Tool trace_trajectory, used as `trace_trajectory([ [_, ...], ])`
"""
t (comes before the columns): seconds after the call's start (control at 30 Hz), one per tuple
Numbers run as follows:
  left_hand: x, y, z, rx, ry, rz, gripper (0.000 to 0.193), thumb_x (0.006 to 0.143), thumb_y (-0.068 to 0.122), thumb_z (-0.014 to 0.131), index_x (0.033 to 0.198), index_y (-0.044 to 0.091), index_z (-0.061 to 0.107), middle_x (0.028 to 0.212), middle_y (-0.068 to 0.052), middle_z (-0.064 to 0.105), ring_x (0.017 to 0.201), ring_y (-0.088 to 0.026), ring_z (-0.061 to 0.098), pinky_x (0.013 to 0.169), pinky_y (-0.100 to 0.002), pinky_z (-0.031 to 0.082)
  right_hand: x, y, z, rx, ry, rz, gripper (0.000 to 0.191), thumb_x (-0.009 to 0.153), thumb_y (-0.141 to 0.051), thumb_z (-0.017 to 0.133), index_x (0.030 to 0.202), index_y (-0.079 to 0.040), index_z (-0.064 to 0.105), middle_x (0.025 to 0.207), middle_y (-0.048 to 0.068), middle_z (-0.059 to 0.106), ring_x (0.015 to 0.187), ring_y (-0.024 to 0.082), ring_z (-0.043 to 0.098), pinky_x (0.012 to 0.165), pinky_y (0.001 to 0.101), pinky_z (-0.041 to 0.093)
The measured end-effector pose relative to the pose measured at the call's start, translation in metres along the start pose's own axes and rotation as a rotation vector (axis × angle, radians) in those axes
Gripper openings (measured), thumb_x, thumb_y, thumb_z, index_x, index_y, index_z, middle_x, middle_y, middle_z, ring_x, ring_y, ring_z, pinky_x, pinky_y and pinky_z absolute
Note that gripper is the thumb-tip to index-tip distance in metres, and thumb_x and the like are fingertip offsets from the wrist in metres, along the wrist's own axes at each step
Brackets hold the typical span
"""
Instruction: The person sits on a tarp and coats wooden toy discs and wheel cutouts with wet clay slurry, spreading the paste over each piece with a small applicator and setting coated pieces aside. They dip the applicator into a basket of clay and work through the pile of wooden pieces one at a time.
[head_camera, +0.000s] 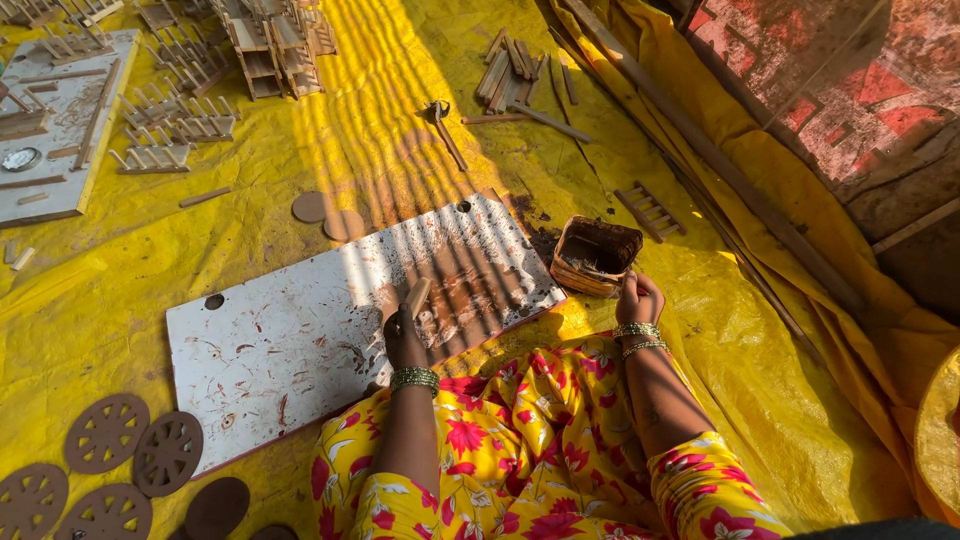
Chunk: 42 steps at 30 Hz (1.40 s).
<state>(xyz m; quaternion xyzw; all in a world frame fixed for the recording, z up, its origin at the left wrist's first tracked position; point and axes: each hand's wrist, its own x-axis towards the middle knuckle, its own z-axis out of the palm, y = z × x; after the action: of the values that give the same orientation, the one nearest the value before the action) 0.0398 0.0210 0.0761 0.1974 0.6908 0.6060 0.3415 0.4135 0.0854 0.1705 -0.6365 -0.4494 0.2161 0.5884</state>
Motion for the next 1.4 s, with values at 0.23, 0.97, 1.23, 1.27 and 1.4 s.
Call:
trace_trajectory([
  [0.23,-0.013,0.009,0.006,0.235,-0.051,0.026,0.066,0.087,0.067,0.060,0.121,0.011,0.070,0.120,-0.008,0.074,0.111,-0.029,0.068,0.093,-0.044,0.052,0.004,0.008,-0.002,0.031,0.007,-0.032,0.031,0.102,-0.023,0.064,0.088,0.003,0.070,0.070,0.001,0.059,0.065,0.010,0.052,0.062,0.0289,0.044],
  [0.97,-0.023,0.012,0.009,1.040,-0.112,-0.021,0.067,0.085,0.066,0.070,0.133,0.020,0.065,0.134,-0.024,0.058,0.125,-0.040,0.060,0.102,-0.051,0.051,0.001,0.017,-0.007,-0.046,0.001,-0.073,0.035,0.103,-0.026,0.061,0.082,0.001,0.069,0.067,0.004,0.062,0.062,0.014,0.057,0.061,0.0330,0.046],
  [1.23,-0.016,-0.009,0.010,0.983,-0.032,0.082,0.059,0.086,0.064,0.068,0.124,0.019,0.070,0.146,-0.024,0.050,0.126,-0.041,0.057,0.101,-0.052,0.050,0.003,0.016,-0.006,-0.028,0.041,-0.009,0.039,0.108,-0.030,0.058,0.086,0.000,0.072,0.069,0.003,0.064,0.062,0.012,0.058,0.063,0.0311,0.048],
  [1.27,-0.014,-0.012,0.011,0.959,-0.050,0.061,0.059,0.089,0.064,0.064,0.126,0.019,0.069,0.148,-0.024,0.048,0.128,-0.042,0.056,0.101,-0.052,0.050,0.003,0.018,-0.006,-0.004,0.064,-0.024,0.041,0.109,-0.031,0.059,0.086,0.000,0.073,0.070,0.003,0.063,0.063,0.012,0.057,0.064,0.0307,0.048],
  [1.4,-0.007,-0.019,0.018,0.866,-0.117,-0.017,0.062,0.099,0.063,0.054,0.139,0.015,0.059,0.143,-0.027,0.053,0.128,-0.044,0.058,0.102,-0.053,0.052,0.005,0.027,-0.005,-0.032,0.044,-0.092,0.036,0.108,-0.027,0.062,0.088,0.001,0.071,0.070,0.002,0.063,0.065,0.010,0.056,0.063,0.0285,0.047],
])
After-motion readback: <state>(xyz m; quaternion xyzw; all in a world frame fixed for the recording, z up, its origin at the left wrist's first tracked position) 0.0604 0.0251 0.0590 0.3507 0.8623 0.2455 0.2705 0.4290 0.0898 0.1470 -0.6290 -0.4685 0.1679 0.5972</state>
